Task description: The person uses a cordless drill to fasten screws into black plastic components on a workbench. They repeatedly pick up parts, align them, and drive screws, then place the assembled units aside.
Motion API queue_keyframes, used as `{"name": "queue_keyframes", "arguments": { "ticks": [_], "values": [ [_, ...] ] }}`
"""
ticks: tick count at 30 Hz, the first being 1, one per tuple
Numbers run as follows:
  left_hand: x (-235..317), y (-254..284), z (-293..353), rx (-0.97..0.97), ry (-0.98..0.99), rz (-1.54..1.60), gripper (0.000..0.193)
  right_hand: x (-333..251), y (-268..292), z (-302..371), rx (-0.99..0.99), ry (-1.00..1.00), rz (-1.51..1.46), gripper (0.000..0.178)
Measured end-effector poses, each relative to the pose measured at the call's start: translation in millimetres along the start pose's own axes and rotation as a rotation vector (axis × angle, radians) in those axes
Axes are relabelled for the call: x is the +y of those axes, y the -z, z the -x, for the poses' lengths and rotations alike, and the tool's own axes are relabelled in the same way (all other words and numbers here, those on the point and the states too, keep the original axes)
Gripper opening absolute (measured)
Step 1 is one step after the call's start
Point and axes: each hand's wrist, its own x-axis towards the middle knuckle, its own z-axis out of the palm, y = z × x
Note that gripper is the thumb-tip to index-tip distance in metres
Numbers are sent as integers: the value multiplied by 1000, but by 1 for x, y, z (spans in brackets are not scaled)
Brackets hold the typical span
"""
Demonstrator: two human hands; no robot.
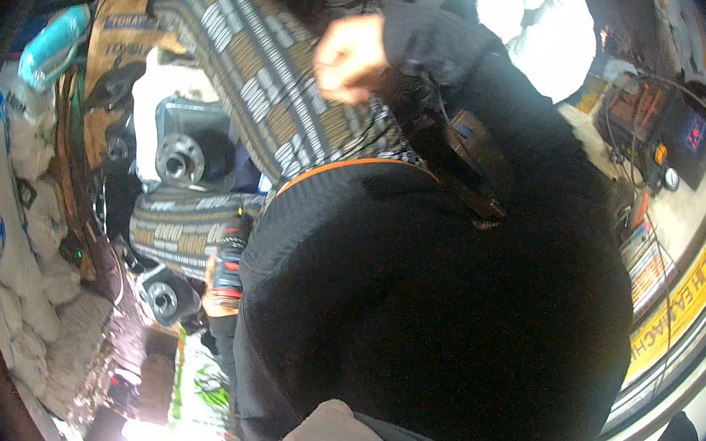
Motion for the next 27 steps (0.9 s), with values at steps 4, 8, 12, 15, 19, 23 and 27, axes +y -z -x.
{"name": "queue_keyframes", "arguments": {
  "ticks": [4,8,12,15,19,23,27],
  "values": [
    [-8,-26,8,159,-602,-1536,39,113,-35,57,122,-583,56,20],
    [-3,-33,15,178,-665,-1605,41,221,-63,-4,486,-764,596,23],
    [-2,-38,22,205,-672,-1625,44,263,-62,-54,618,-986,685,27],
    [-4,-47,29,229,-671,-1635,46,273,-65,-59,651,-990,639,27],
    [-17,-47,34,274,-673,-1634,50,280,-69,-65,640,-958,646,27],
    [-22,-54,46,313,-685,-1627,54,282,-81,-67,619,-941,653,27],
    [-26,-58,57,358,-662,-1591,58,283,-91,-75,601,-930,667,28]
  ]
}}
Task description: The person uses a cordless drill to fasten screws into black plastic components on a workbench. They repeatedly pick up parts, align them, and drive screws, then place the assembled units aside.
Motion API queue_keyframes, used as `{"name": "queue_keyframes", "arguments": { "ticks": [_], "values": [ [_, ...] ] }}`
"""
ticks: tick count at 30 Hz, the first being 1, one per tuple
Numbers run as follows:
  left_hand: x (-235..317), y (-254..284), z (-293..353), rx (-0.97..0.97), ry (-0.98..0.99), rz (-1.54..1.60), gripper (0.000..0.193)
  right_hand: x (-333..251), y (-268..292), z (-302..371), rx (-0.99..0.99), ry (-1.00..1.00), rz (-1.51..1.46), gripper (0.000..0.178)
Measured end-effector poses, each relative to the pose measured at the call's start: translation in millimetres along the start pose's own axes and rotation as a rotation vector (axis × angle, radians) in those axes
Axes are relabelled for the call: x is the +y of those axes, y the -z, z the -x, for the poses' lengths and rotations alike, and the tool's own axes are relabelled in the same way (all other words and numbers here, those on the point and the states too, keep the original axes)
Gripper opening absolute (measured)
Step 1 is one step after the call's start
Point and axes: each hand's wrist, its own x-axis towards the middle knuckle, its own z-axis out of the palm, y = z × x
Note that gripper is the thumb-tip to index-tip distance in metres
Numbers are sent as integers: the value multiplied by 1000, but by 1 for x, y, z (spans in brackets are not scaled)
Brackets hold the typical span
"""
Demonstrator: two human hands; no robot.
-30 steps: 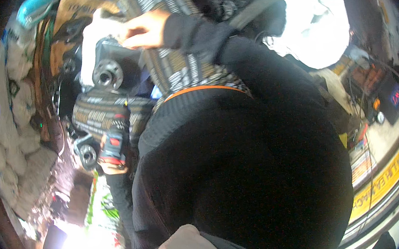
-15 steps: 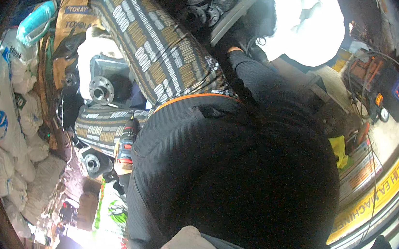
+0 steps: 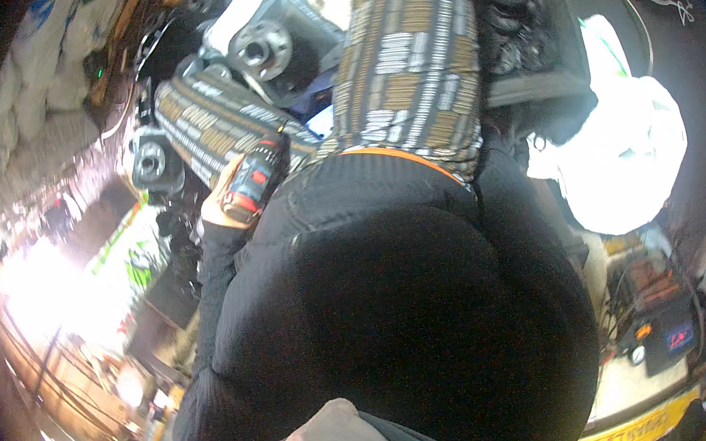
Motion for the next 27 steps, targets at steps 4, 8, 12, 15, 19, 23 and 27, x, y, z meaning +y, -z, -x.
{"name": "queue_keyframes", "arguments": {
  "ticks": [4,8,12,15,19,23,27],
  "values": [
    [-2,1,-3,-55,78,47,62,18,5,-5,9,-11,-73,28],
    [-36,-33,1,201,-126,270,70,35,20,-20,-2,13,-274,28],
    [-58,-55,0,165,-17,473,72,53,20,-21,-67,16,-653,28],
    [-38,-34,2,184,-75,314,72,68,17,-9,-153,-2,-959,28],
    [-41,-28,-2,164,-97,258,75,77,14,2,-280,7,-1267,29],
    [-36,-13,-10,124,-246,218,72,109,-12,-9,-404,63,-1564,30],
    [-48,-15,-14,57,-323,222,64,107,20,28,-622,150,-1639,34]
  ]
}}
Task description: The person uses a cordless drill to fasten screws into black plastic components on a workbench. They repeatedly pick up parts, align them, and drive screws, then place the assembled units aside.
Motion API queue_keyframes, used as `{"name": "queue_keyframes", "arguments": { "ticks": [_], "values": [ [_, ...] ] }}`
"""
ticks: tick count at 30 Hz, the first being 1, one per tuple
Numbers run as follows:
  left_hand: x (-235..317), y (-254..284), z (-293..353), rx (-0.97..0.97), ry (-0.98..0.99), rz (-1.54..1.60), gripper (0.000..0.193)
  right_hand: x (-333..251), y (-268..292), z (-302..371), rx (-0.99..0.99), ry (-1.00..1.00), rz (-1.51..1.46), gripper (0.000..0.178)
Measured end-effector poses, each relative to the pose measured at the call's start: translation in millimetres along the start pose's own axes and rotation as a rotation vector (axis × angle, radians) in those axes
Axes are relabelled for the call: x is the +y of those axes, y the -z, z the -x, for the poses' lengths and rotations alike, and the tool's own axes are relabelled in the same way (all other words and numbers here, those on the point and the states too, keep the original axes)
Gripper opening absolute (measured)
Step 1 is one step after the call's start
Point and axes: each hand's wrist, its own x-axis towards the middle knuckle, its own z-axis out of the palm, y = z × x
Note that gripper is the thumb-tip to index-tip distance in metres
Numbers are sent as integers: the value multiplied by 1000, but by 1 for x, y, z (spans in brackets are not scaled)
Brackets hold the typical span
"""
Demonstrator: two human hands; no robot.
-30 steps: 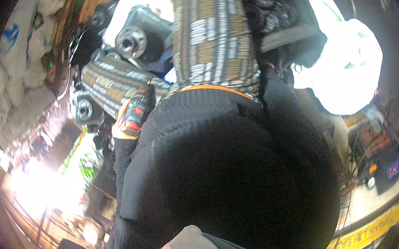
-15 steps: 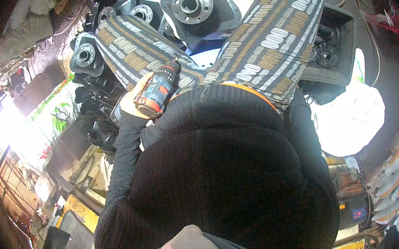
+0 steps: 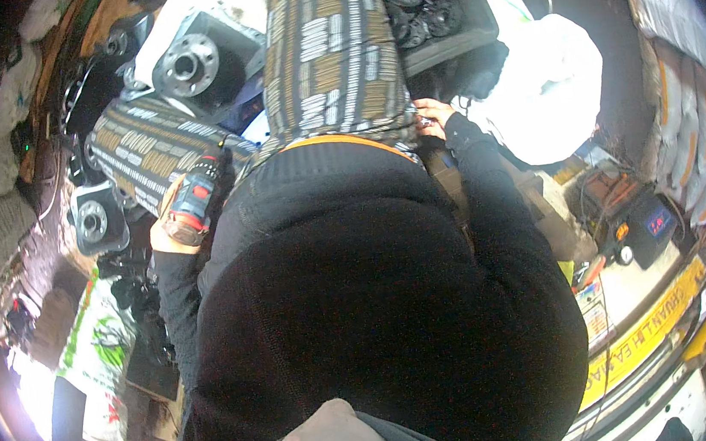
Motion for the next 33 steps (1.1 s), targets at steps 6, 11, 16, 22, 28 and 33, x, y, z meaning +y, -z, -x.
{"name": "queue_keyframes", "arguments": {
  "ticks": [6,11,16,22,28,33],
  "values": [
    [-16,5,3,1,70,73,68,-8,-28,35,-29,-45,-68,44],
    [-19,30,25,30,-42,-80,64,-46,-56,78,-257,66,-138,50],
    [25,66,19,270,-404,-684,38,-126,-152,99,-369,212,9,28],
    [89,75,16,327,-422,-472,38,-159,-306,61,-535,147,-11,17],
    [82,70,-6,195,-438,-479,39,-143,-365,18,-697,116,-58,16],
    [71,67,-16,207,-397,-499,42,-134,-387,10,-653,63,53,30]
  ]
}}
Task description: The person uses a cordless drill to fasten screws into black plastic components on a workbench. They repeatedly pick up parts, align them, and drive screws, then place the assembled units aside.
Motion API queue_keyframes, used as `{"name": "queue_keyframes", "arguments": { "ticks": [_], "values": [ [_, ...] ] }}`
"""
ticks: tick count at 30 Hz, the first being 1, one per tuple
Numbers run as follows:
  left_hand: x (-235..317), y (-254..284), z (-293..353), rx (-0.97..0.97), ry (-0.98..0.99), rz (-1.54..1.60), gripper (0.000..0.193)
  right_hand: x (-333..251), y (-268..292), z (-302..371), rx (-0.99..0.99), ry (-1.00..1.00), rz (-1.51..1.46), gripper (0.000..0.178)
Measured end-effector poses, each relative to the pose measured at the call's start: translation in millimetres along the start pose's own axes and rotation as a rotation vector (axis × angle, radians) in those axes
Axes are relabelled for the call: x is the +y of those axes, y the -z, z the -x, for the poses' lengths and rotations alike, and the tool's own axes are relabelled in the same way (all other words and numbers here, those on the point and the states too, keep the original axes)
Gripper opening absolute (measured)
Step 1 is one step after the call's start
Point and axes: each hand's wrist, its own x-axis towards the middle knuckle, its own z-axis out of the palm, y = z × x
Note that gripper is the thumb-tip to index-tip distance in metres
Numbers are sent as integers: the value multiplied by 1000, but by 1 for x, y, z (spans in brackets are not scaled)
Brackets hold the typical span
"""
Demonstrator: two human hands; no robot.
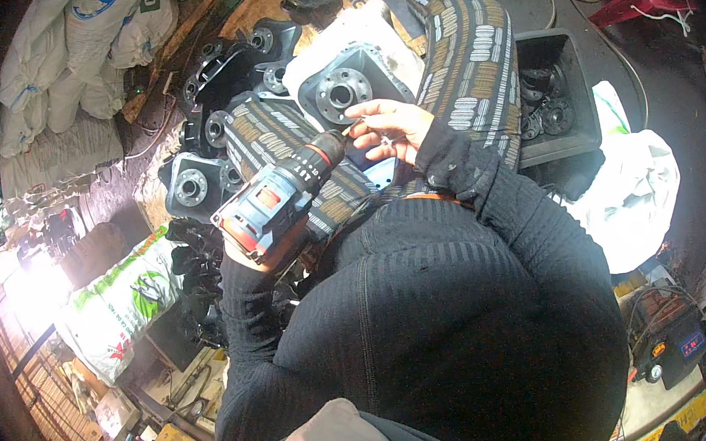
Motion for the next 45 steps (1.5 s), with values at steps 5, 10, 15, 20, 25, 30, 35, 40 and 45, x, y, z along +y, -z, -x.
{"name": "queue_keyframes", "arguments": {
  "ticks": [5,10,15,20,25,30,35,40,45],
  "values": [
    [-7,-3,0,-70,102,243,41,7,-1,-7,-39,-77,35,37],
    [-16,5,-11,-165,38,37,37,6,3,-15,201,-15,-63,21],
    [-19,10,-17,-172,9,20,38,8,16,-29,142,70,-367,12],
    [-23,0,-14,-204,157,261,43,8,5,-36,208,38,-363,17],
    [-17,-2,-25,-43,102,117,31,9,7,-37,253,39,-425,19],
    [-20,3,-27,-326,121,152,47,12,9,-39,213,17,-484,20],
    [-28,-15,-14,-205,420,895,47,11,3,-39,220,-4,-526,21],
    [-19,-9,-18,-71,633,1495,46,13,-11,-40,338,-22,-532,22],
    [7,9,-33,2,771,1470,43,17,-11,-44,320,4,-522,21]
  ]
}}
